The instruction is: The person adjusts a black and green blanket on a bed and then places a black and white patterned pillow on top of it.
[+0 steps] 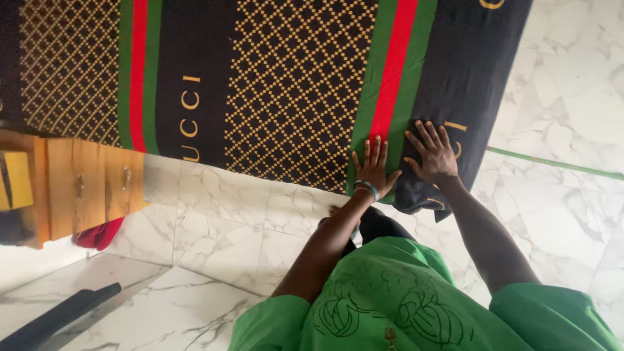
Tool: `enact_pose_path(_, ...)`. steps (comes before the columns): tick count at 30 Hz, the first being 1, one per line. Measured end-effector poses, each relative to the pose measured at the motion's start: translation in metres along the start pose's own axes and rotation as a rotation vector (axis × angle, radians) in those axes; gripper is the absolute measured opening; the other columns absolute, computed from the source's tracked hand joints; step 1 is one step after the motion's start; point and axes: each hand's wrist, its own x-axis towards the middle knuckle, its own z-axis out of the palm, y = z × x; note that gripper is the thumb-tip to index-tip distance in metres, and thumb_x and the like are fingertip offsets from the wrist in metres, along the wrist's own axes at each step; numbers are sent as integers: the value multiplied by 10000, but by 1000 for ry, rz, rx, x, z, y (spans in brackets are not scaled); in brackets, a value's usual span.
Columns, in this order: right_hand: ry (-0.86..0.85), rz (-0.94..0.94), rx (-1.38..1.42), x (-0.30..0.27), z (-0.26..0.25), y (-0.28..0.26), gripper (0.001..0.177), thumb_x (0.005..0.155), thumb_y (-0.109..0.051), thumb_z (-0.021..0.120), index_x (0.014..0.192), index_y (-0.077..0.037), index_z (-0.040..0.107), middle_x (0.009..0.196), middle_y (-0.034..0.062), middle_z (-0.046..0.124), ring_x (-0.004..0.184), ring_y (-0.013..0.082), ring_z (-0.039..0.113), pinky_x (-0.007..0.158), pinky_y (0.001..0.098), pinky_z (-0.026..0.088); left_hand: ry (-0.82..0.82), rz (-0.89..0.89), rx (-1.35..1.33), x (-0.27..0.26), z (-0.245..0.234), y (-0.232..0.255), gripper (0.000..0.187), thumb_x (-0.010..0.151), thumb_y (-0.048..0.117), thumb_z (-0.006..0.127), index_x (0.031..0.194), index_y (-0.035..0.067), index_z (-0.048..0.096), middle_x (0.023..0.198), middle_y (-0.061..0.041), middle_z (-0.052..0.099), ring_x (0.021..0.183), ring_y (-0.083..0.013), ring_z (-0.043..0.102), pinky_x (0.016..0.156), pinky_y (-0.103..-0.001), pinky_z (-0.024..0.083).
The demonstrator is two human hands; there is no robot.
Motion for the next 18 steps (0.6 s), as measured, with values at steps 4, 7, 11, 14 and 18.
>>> enact_pose_path(4,-16,64,-8,-7,12,-2,702,940,-480,599,1574,-224,441,1694,115,317,1582,322,240,1296,545,133,-59,104,83,-7,2,-11,1008,941,755,397,1660,150,33,1733,-100,-98,1591,-338,-113,1201,-712,-51)
enact_pose_path(7,52,217,-132,-2,41,-26,612,1035,-399,566,1602,-213,434,1737,99,285,1622,335,197,1323,541,99,-70,171,110,-10,2,-20,1002,944,752,413,1658,157,41,1732,-107,-101,1590,-342,-104,1209,-686,-53)
enact_pose_path(11,227,569,72,28,84,-92,711,988,-301,578,1596,5,372,1703,223,220,1567,452,139,1252,592,78,-51,282,43,-30,1,-40,1010,893,657,555,1640,108,155,1730,-150,65,1586,-374,23,1232,-611,-18)
enact_pose_path(14,210,631,220,41,92,-141,704,923,-301,610,1549,-49,408,1691,231,198,1565,436,126,1255,564,97,-187,269,-13,-51,7,-55,818,897,502,632,1588,149,373,1665,-169,299,1586,-372,168,1296,-569,11)
enact_pose_path(18,156,500,227,38,86,-185,632,967,-314,585,1539,-93,429,1689,211,217,1560,430,150,1263,559,113,-178,430,130,-73,15,-100,780,847,349,676,1531,60,436,1590,-231,390,1530,-374,245,1279,-534,49)
